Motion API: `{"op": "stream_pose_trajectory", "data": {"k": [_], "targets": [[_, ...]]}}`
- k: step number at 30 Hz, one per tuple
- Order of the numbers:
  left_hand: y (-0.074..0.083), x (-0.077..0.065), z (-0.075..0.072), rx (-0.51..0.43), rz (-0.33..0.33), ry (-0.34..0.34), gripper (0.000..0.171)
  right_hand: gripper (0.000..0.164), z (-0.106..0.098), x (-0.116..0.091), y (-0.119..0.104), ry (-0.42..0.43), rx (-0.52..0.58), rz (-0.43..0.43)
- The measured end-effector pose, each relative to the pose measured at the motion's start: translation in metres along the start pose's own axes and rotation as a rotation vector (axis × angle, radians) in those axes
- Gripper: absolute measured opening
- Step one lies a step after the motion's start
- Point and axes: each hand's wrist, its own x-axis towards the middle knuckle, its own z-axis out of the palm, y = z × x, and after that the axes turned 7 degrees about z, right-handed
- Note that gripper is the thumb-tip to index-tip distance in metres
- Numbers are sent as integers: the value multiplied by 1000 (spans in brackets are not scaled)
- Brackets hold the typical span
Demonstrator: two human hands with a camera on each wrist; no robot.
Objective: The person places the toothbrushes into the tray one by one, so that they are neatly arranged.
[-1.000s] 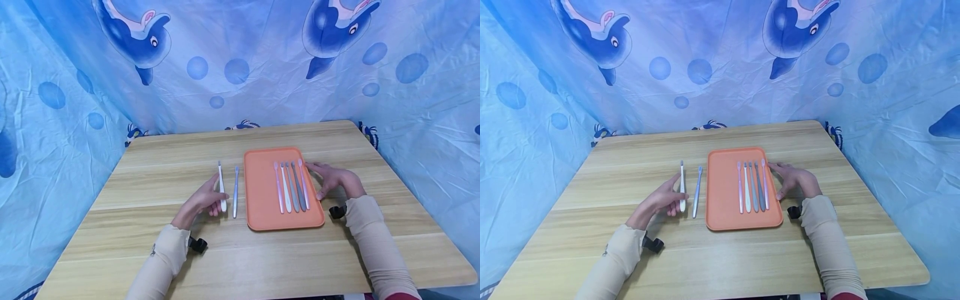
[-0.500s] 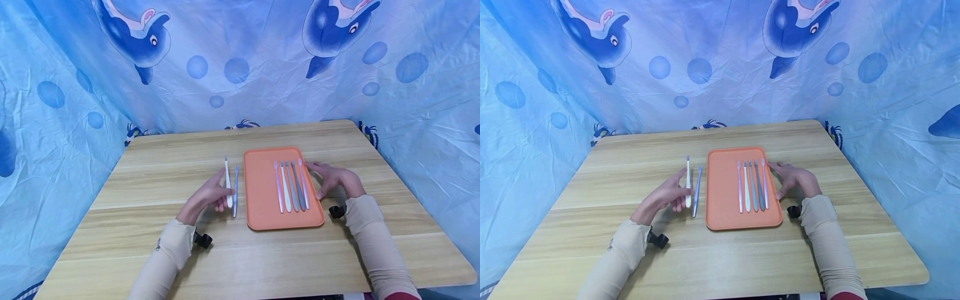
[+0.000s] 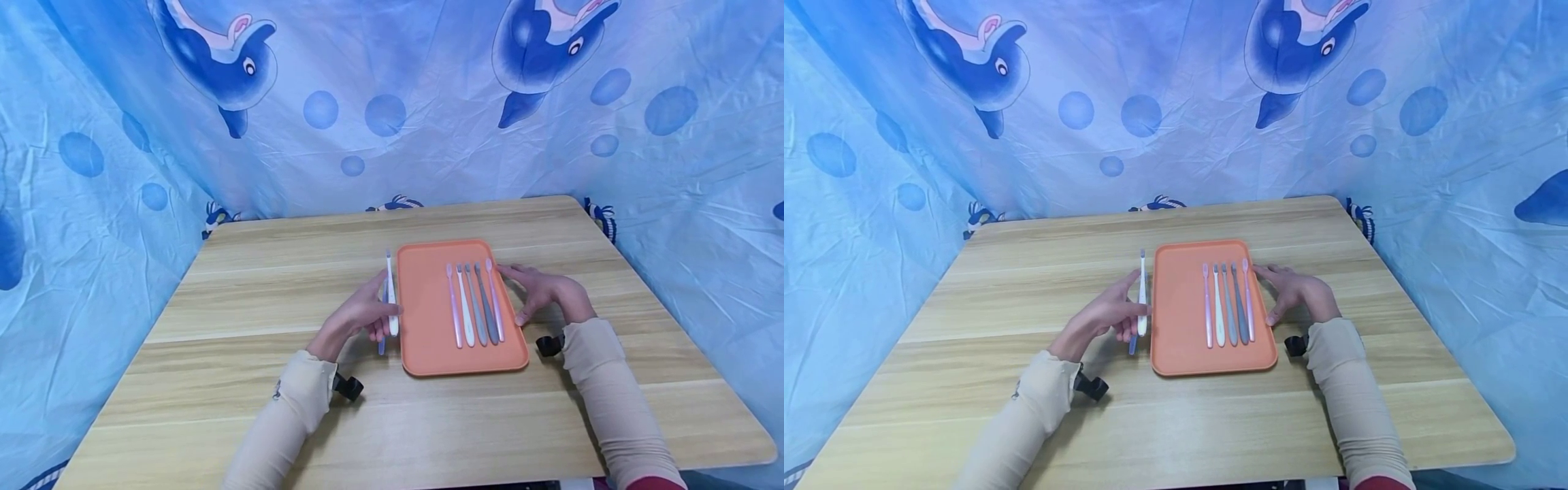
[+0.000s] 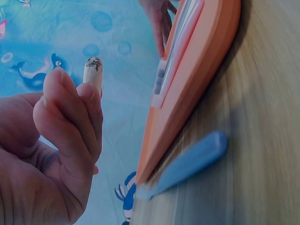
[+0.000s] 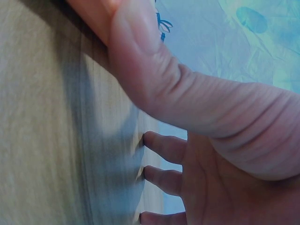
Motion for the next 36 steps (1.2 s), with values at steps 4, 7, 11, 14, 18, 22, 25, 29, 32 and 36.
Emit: {"op": "stream_pose_trajectory", "data": {"k": [4, 7, 11, 14, 18, 22, 25, 29, 32, 36], "targets": [[4, 5, 7, -5, -1, -18, 102, 136, -1, 0, -1, -5, -10, 9], [6, 8, 12, -4, -10, -28, 102, 136, -1, 0, -2, -7, -3, 11], [9, 13, 19, 13, 0, -38, 100, 136, -2, 0, -2, -12, 5, 11], [11, 18, 24, 19, 9, -45, 100, 136, -2, 1, -1, -14, 3, 7], [14, 23, 32, 20, -4, -52, 101, 136, -2, 0, -2, -12, -2, 4], [16, 27, 38, 9, -17, -47, 101, 137, -1, 0, -2, -13, 7, 15], [17, 29, 43, -2, -17, -40, 101, 136, -1, 0, -2, -13, 16, 23], [18, 33, 49, 8, -17, -34, 101, 135, 0, 0, -3, -9, 12, 23], [18, 37, 53, 18, -17, -39, 100, 135, 0, 0, -3, -9, 9, 16], [16, 43, 59, 12, -13, -51, 100, 135, 0, 0, -1, -9, 5, 4]]}}
